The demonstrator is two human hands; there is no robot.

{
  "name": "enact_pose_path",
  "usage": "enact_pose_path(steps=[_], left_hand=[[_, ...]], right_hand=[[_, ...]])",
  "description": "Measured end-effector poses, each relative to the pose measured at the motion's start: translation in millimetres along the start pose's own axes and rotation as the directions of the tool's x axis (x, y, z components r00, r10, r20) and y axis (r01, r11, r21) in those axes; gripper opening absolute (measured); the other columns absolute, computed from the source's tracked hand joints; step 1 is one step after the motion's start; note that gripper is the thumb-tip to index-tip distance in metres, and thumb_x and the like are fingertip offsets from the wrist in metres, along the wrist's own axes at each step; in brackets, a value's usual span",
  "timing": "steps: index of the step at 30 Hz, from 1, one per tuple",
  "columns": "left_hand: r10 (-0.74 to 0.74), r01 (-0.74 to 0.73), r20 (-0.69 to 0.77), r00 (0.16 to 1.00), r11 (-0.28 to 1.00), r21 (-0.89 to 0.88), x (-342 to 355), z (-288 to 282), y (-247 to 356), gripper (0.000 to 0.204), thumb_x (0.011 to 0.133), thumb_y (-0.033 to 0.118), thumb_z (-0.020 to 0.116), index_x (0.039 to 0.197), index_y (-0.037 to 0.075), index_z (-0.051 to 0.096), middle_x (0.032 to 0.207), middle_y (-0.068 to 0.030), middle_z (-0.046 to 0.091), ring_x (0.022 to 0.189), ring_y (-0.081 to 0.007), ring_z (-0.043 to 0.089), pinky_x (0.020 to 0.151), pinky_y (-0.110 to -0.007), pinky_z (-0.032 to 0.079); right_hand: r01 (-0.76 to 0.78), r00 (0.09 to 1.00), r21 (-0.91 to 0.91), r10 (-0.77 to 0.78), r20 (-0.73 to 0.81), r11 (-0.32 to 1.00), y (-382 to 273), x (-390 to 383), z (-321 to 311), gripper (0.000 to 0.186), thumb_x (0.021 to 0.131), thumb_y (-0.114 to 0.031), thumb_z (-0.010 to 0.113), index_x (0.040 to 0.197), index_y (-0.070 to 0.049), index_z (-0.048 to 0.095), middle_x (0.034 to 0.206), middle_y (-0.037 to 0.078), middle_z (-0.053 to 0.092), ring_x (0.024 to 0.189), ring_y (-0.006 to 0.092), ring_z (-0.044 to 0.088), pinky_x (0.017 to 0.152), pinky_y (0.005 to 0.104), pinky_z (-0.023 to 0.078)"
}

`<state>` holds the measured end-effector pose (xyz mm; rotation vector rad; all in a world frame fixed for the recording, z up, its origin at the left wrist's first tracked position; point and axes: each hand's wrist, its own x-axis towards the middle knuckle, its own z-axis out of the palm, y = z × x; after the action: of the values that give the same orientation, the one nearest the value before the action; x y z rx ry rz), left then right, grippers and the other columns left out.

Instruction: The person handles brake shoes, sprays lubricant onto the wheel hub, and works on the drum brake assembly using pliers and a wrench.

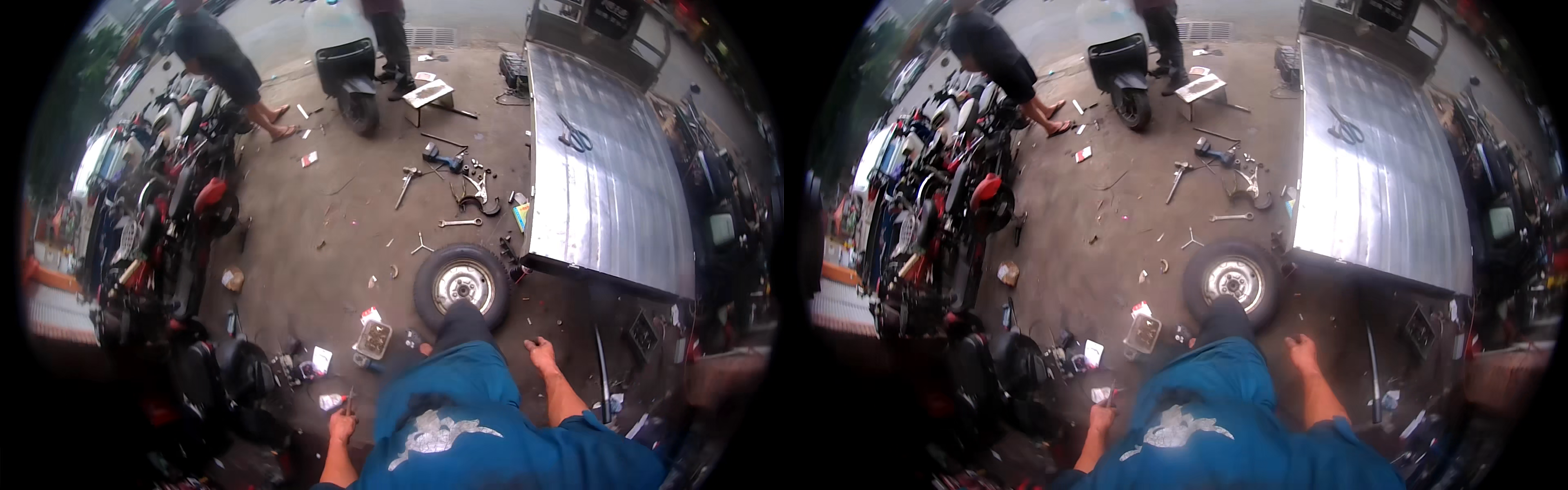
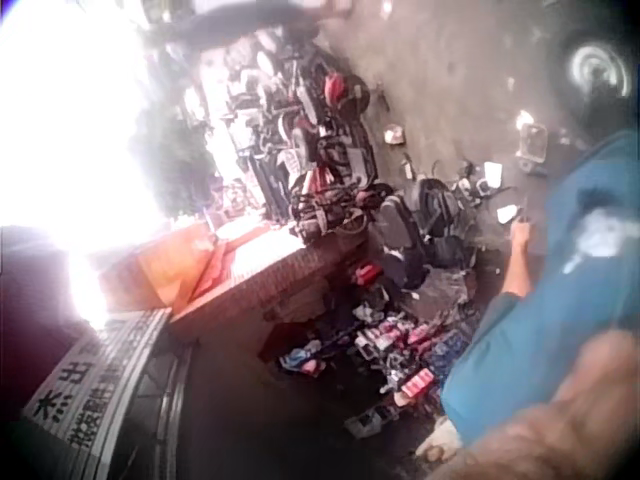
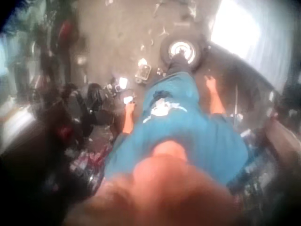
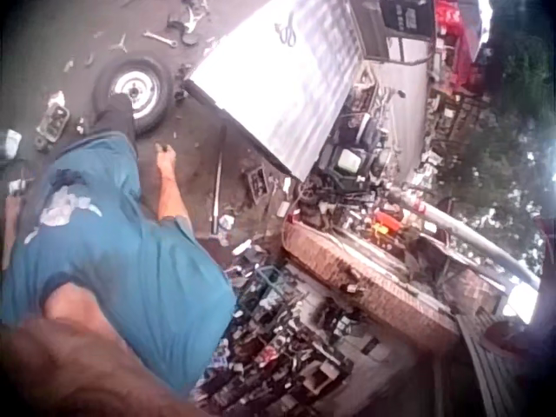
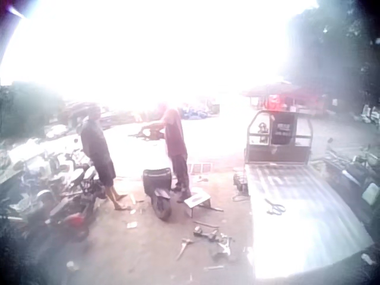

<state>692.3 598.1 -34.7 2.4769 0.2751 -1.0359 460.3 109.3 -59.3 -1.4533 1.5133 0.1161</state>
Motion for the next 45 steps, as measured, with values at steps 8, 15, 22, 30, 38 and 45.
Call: enact_pose_path(steps=[8,15,22,30,38,45], left_hand=[[0.113,-0.125,-0.093,0.989,0.983,-0.133,115.5,-88.6,101.1,0.027,0.067,0.003,0.062,0.094,-0.003,0.065,0.080,-0.0144,0.066,0.070,-0.0219,0.062,0.064,-0.032,0.047],[-0.081,0.070,-0.011,0.997,0.911,-0.407,177.0,-109.0,243.9,0.029,0.068,0.003,0.058,0.096,-0.001,0.062,0.067,-0.0050,0.056,0.051,-0.0142,0.053,0.042,-0.027,0.041],[0.021,0.024,0.098,0.995,0.896,-0.444,307.2,-112.8,440.2,0.029,0.067,0.004,0.057,0.095,-0.004,0.060,0.069,-0.0058,0.056,0.056,-0.0158,0.054,0.049,-0.030,0.045],[0.446,-0.441,0.067,0.893,0.895,-0.068,380.7,-97.0,619.6,0.032,0.067,0.005,0.060,0.098,-0.003,0.062,0.075,-0.0050,0.058,0.068,-0.0129,0.051,0.063,-0.026,0.042],[0.439,-0.542,0.352,0.827,0.789,0.290,442.9,-76.7,714.7,0.042,0.064,0.016,0.062,0.105,0.006,0.066,0.093,-0.0161,0.068,0.089,-0.0280,0.065,0.079,-0.034,0.049],[0.392,-0.531,0.423,0.817,0.797,0.289,494.5,-50.2,815.4,0.041,0.065,0.014,0.063,0.105,0.005,0.066,0.092,-0.0159,0.068,0.086,-0.0266,0.066,0.078,-0.033,0.049]], right_hand=[[0.002,0.970,-0.114,-0.030,-0.240,0.994,-46.4,37.4,51.6,0.035,0.080,-0.023,0.066,0.104,0.002,0.063,0.098,0.017,0.066,0.094,0.0268,0.062,0.085,0.0348,0.046],[0.045,0.906,-0.218,-0.132,-0.403,0.975,-167.6,117.7,67.9,0.048,0.078,-0.028,0.068,0.116,-0.001,0.055,0.111,0.020,0.055,0.108,0.0371,0.051,0.094,0.0413,0.041],[0.045,0.788,-0.416,-0.288,-0.544,0.908,-275.0,247.5,33.4,0.050,0.081,-0.026,0.065,0.119,0.004,0.052,0.112,0.024,0.051,0.107,0.0410,0.047,0.093,0.0449,0.039],[-0.080,0.873,-0.214,-0.036,-0.487,0.974,-343.7,279.1,-14.0,0.049,0.079,-0.028,0.067,0.115,0.004,0.055,0.114,0.021,0.053,0.109,0.0363,0.049,0.093,0.0414,0.040],[-0.318,0.699,0.068,0.283,-0.657,0.945,-279.6,232.1,8.9,0.043,0.079,-0.021,0.068,0.110,0.007,0.057,0.110,0.024,0.058,0.103,0.0354,0.057,0.090,0.0407,0.043],[-0.532,0.587,0.179,0.513,-0.626,0.827,-236.4,232.8,70.8,0.045,0.079,-0.019,0.069,0.112,0.008,0.057,0.109,0.022,0.062,0.102,0.0291,0.059,0.089,0.0362,0.045]])
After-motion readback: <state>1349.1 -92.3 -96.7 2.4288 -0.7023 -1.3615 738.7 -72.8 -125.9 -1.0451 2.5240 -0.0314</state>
